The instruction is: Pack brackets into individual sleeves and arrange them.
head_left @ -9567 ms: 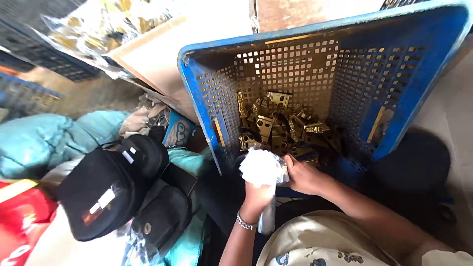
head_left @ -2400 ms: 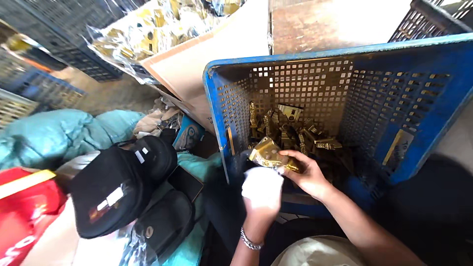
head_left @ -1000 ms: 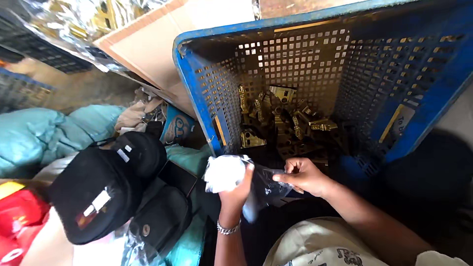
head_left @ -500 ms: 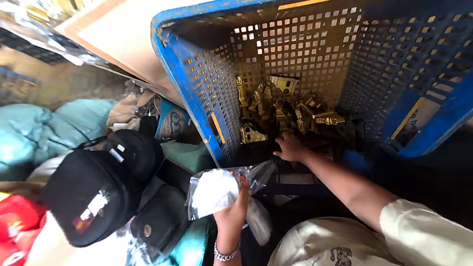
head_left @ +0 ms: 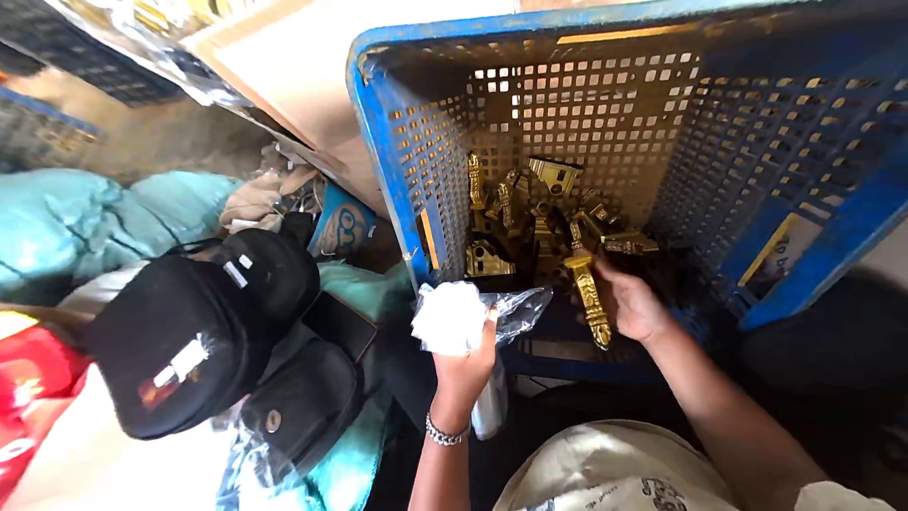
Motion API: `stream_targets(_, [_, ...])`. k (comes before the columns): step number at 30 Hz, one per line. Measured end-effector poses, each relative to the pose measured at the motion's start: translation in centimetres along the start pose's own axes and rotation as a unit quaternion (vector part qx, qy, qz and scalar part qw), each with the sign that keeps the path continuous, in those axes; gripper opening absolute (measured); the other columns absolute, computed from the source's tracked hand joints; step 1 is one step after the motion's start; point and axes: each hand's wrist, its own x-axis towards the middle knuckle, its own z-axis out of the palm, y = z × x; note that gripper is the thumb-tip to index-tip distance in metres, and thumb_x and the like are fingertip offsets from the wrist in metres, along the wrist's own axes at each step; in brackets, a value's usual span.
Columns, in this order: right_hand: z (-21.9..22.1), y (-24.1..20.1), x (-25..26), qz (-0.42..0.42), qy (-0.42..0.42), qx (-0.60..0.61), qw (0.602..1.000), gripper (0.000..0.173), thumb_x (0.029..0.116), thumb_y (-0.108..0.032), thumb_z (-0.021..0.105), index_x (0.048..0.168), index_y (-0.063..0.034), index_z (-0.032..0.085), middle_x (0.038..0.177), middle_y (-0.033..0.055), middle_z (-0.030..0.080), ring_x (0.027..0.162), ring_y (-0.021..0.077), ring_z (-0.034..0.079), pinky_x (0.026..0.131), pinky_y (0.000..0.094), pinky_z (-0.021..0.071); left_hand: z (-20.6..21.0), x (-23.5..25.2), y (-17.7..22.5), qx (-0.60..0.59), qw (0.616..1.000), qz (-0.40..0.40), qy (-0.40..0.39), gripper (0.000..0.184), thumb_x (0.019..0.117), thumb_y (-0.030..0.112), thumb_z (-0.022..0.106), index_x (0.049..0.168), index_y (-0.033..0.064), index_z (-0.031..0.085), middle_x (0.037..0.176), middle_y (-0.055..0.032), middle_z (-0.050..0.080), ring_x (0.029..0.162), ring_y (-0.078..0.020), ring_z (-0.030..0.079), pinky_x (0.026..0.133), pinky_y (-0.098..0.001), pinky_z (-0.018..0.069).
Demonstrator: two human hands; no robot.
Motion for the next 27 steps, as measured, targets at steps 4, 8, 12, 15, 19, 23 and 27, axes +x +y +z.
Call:
stream_targets(4, [0.2,0.0,-1.9,-0.076,-0.162,0.089,0.98,0.053,0.0833,-0.038,0.077,0.124,-0.0115,0.057,0.086,0.0001,0.069,0.064,0.0087,0.065,0.057,0.0224,0.0558,0.8,0.1,0.8,0.031,0.999,-0.015,-0.001,0.046,0.0841,0.004,0.074,0.116,-0.0217,0.052,0.101,-0.0096,0.069,0.095,0.0042,0.065,0.089,-0.0151,0.0545])
stream_targets(8, [0.9,-3.2,-4.3,-0.145,-0.275,-0.091,0.946,0.065,0.0861,-0.018,0.075,0.146,-0.017,0.049,0.12,0.0064,0.07,0.087,0.0204,0.074,0.065,0.0343,0.0647,0.9,-0.1,1.1,0.037,0.999,-0.008,-0.002,0.046,0.0818,0.003,0.076,0.114,-0.0217,0.055,0.101,-0.0103,0.071,0.095,0.0044,0.066,0.088,-0.0146,0.0548])
stream_targets(12, [4.6,-2.3,-5.4,-0.204,-0.156,-0.351,0.901,0.053,0.0966,-0.021,0.066,0.144,0.0008,0.053,0.134,0.0108,0.064,0.11,0.0061,0.066,0.093,0.0212,0.0543,2.2,-0.5,3.7,-0.072,0.988,-0.138,-0.019,0.045,0.084,-0.003,0.073,0.122,-0.0139,0.051,0.101,-0.0056,0.068,0.093,-0.0002,0.066,0.085,-0.0179,0.0562])
stream_targets(15, [6.0,1.1,-3.8,-0.351,-0.056,-0.53,0.77,0.053,0.0938,-0.014,0.069,0.141,0.0046,0.056,0.129,0.0288,0.062,0.109,0.0375,0.068,0.093,0.0488,0.0571,2.7,0.1,4.9,-0.175,0.964,-0.199,0.02,0.027,0.0857,-0.007,0.068,0.11,-0.0035,0.057,0.082,-0.0015,0.068,0.068,-0.005,0.064,0.063,-0.0201,0.0558])
stream_targets(19, [7.5,1.5,-3.4,-0.206,-0.109,-0.596,0.769,0.057,0.102,-0.02,0.06,0.147,0.0087,0.04,0.143,0.0307,0.051,0.112,0.0418,0.067,0.095,0.0518,0.0547,2.2,-1.0,4.5,-0.086,0.983,-0.164,-0.02,0.046,0.0844,-0.007,0.072,0.124,-0.0141,0.049,0.102,-0.0067,0.067,0.094,-0.0017,0.067,0.087,-0.0193,0.0564])
stream_targets(23, [8.3,-1.2,-2.3,-0.072,-0.142,-0.466,0.87,0.092,0.0871,-0.004,0.072,0.16,0.002,0.017,0.16,0.0276,0.03,0.146,0.0332,0.039,0.119,0.0426,0.035,2.2,-2.2,1.4,0.016,0.996,-0.046,-0.073,0.043,0.0833,0.008,0.076,0.114,-0.0182,0.06,0.102,-0.0141,0.072,0.096,-0.002,0.068,0.09,-0.0208,0.056])
stream_targets(27, [7.2,-1.8,-3.3,-0.154,-0.151,-0.265,0.94,0.07,0.0867,-0.007,0.075,0.15,0.0013,0.045,0.148,0.0178,0.052,0.128,0.0161,0.058,0.106,0.029,0.05,2.1,-1.3,1.6,-0.04,0.997,-0.034,0.065,0.053,0.0831,0.0,0.074,0.124,-0.0222,0.049,0.112,-0.0133,0.066,0.105,-0.0006,0.064,0.095,-0.0182,0.0529])
